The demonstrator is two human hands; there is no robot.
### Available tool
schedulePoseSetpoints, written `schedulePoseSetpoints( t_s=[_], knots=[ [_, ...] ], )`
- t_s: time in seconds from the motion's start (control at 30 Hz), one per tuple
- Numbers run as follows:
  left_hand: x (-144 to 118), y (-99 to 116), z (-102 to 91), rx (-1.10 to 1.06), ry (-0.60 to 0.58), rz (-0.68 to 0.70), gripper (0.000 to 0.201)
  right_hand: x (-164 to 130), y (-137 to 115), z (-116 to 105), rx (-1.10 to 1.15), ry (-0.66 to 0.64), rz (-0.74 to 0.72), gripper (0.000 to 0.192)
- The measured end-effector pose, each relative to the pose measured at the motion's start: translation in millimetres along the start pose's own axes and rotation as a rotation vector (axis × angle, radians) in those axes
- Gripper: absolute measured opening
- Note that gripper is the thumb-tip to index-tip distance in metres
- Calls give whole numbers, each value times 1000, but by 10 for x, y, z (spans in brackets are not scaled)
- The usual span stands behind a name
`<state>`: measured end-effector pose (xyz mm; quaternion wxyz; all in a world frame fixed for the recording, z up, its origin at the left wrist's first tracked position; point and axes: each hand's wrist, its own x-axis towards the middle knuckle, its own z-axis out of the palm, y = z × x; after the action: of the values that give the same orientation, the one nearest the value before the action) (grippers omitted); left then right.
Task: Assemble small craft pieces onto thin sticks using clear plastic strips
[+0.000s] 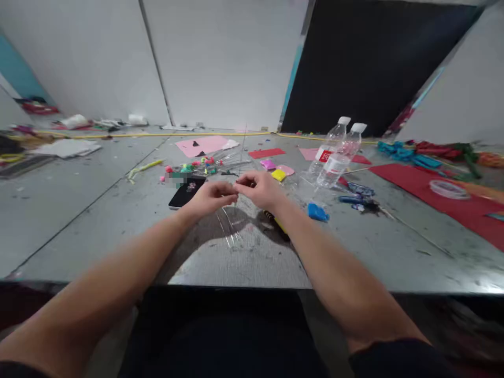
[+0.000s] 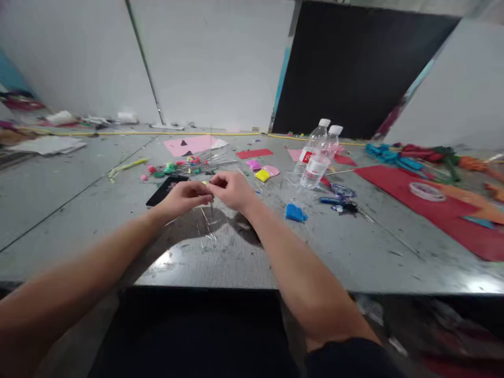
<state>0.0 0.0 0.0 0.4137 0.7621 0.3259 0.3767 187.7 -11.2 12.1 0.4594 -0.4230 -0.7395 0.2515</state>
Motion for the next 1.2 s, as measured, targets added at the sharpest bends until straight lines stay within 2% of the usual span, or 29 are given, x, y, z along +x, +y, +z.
schedulePoseSetpoints(
  t_s=[0.23, 0.5, 0.73, 1.2],
  knots=[
    [-17, -1, 2, 3, 4, -11, 14, 16, 51, -48, 52, -54, 8, 16],
    [-4, -18, 28, 38, 1, 31, 17, 20, 69, -79, 125, -91, 32, 14],
    [-3, -44, 25, 39, -10, 61, 18, 22, 46, -94, 88, -135, 11, 11],
    [-28, -2, 38, -4, 5, 69, 16, -3, -21, -80, 26, -132, 11, 8]
  ],
)
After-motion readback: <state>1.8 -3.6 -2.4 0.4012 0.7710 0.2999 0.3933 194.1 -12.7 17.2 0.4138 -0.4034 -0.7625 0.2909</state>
